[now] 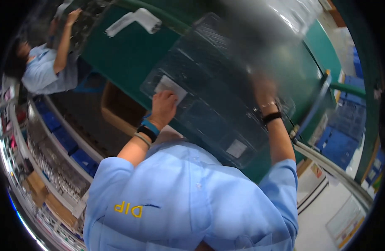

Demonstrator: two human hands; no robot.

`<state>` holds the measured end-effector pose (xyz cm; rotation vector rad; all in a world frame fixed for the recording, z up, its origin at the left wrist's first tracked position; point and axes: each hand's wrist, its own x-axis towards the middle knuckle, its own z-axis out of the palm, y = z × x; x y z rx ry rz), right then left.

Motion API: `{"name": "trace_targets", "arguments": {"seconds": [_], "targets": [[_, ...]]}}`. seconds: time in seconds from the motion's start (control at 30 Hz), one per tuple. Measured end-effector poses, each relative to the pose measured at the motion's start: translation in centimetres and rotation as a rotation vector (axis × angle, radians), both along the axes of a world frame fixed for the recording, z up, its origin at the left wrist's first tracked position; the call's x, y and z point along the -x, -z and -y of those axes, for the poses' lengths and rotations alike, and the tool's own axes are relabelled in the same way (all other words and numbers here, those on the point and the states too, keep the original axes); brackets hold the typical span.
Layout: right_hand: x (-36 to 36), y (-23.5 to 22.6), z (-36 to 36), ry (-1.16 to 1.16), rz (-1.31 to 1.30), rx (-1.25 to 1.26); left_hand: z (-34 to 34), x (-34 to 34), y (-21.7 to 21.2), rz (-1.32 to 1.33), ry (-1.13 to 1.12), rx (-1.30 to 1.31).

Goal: The person removes a plastic tray from a stack, places circuit boards into the tray compartments, and wraps them in foam sheets. They then place the wrapped boards into a cardboard box, insert a cardboard divider, and repeat the process of wrapping and packing more boards.

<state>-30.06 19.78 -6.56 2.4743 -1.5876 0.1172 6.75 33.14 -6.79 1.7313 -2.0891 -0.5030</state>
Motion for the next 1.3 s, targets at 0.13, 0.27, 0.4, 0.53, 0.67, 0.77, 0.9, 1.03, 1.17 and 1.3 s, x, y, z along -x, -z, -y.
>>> {"name": "trace_targets", "arguments": {"seconds": [0.13,0.27,0.4,0.53,0.67,0.77,0.9,1.03,1.17,1.3], "targets": [[-0.6,-0.7,0.0,0.028,0.008,-0.059,0.2,-0.9,-0.4,-0.051,-0.032,0.026],[-3.5,-2.6,1.1,0.047,0.181,-0.1,0.5,-2.4,-2.9,-0.47,-0.212,-0.045],[-11.4,-5.1,2.2,0.015,0.572,-0.157,1.3,-4.7,-4.1,-0.587,-0.243,-0.112],[-23.0,-6.9,5.5,-0.035,0.758,-0.348,2.0,-6.3,-3.1,-0.675,-0.196,-0.242],[-32.8,-5.1,9.6,-0.118,0.635,-0.15,2.6,-7.9,-4.7,-0.702,-0.07,-0.308],[-37.9,-3.0,12.4,-0.069,0.506,-0.116,2.4,-10.1,-5.2,-0.76,-0.023,-0.365],[-40.3,-1.1,14.9,0.019,0.279,-0.242,2.1,-14.4,-4.6,-0.924,-0.163,-0.473],[-37.7,0.3,14.9,0.127,0.534,-0.493,3.0,-18.2,-4.5,-1.196,-0.335,-0.548],[-35.0,-5.2,10.4,0.6,1.527,-1.178,4.9,-20.4,-4.9,-1.267,-0.384,-0.597],[-33.5,-10.9,2.8,0.325,1.768,-1.23,8.2,-18.7,-6.8,-1.412,-0.241,-0.657]]}}
